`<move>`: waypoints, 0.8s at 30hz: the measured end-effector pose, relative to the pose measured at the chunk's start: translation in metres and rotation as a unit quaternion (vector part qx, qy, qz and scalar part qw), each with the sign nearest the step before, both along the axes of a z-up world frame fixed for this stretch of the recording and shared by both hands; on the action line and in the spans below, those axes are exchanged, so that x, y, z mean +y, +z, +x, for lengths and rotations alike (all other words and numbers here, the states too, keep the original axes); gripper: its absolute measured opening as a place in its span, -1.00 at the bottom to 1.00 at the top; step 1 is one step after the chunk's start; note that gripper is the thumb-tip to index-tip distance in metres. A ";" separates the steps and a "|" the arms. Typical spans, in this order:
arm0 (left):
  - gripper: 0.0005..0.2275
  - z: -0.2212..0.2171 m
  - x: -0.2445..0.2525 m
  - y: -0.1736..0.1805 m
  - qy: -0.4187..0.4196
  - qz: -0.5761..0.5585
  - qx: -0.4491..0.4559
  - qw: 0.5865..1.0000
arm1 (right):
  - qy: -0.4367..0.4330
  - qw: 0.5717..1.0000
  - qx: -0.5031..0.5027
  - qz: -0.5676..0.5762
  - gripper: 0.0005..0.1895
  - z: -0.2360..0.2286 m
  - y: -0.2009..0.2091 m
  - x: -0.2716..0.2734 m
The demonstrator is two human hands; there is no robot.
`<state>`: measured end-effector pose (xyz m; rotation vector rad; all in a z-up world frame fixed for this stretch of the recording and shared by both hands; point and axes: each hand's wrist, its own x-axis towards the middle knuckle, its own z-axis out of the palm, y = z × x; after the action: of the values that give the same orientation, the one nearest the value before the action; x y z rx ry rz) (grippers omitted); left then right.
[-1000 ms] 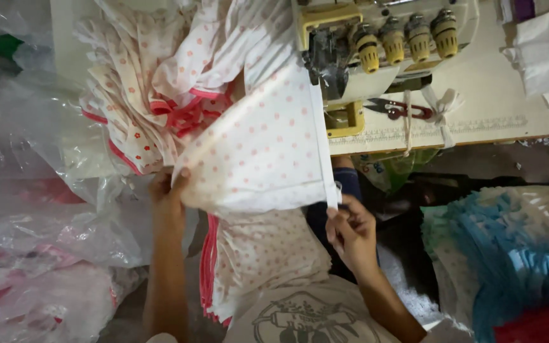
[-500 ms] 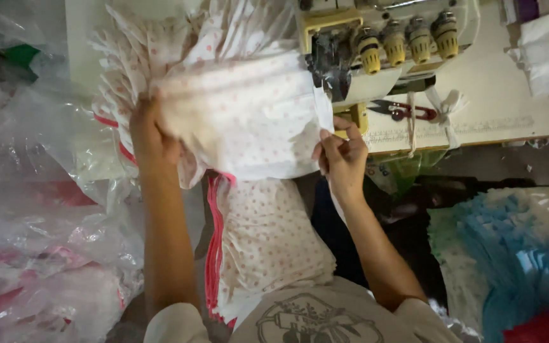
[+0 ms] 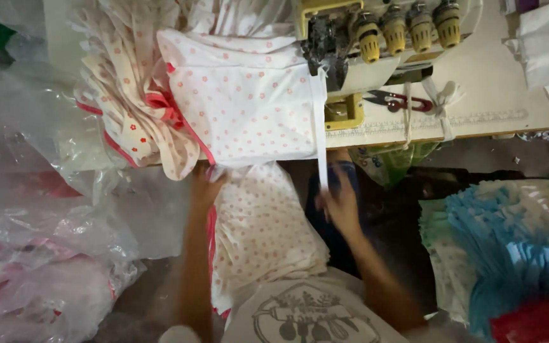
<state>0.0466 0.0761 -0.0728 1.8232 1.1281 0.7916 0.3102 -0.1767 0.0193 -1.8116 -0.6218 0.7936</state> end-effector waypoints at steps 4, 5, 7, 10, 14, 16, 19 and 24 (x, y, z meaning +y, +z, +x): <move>-0.73 0.028 -0.025 0.016 0.069 -0.095 -0.035 0.992 | 0.032 0.989 0.052 0.134 -0.82 0.032 -0.087 0.055; -0.72 0.022 -0.031 0.002 0.078 0.018 -0.100 0.992 | 0.041 0.988 0.070 0.133 -0.88 0.028 -0.100 0.044; -0.68 0.001 -0.045 0.010 0.088 0.130 -0.166 0.974 | 0.051 0.986 0.084 0.133 -0.85 0.013 -0.091 0.016; -0.65 -0.031 -0.063 0.072 0.187 -0.173 -0.011 0.967 | 0.005 0.976 0.173 0.133 -0.85 -0.016 -0.028 -0.023; -0.79 -0.035 -0.062 0.107 0.176 -0.153 -0.117 0.965 | -0.077 0.959 0.223 0.156 -0.86 -0.030 0.039 -0.030; -0.81 -0.028 -0.048 0.119 0.168 -0.136 -0.157 0.964 | -0.080 0.957 0.225 0.167 -0.87 -0.025 0.064 -0.017; -0.79 -0.017 -0.033 0.150 0.166 -0.133 -0.147 0.966 | -0.095 0.957 0.202 0.186 -0.83 -0.020 0.094 0.000; -0.83 -0.001 0.015 0.157 0.156 -0.081 -0.215 0.961 | -0.127 0.948 0.185 0.227 -0.90 -0.008 0.116 0.037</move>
<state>0.0459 0.0913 0.0838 1.2696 1.1614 1.1758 0.3026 -0.1401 0.1348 -1.2467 -0.2857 0.7186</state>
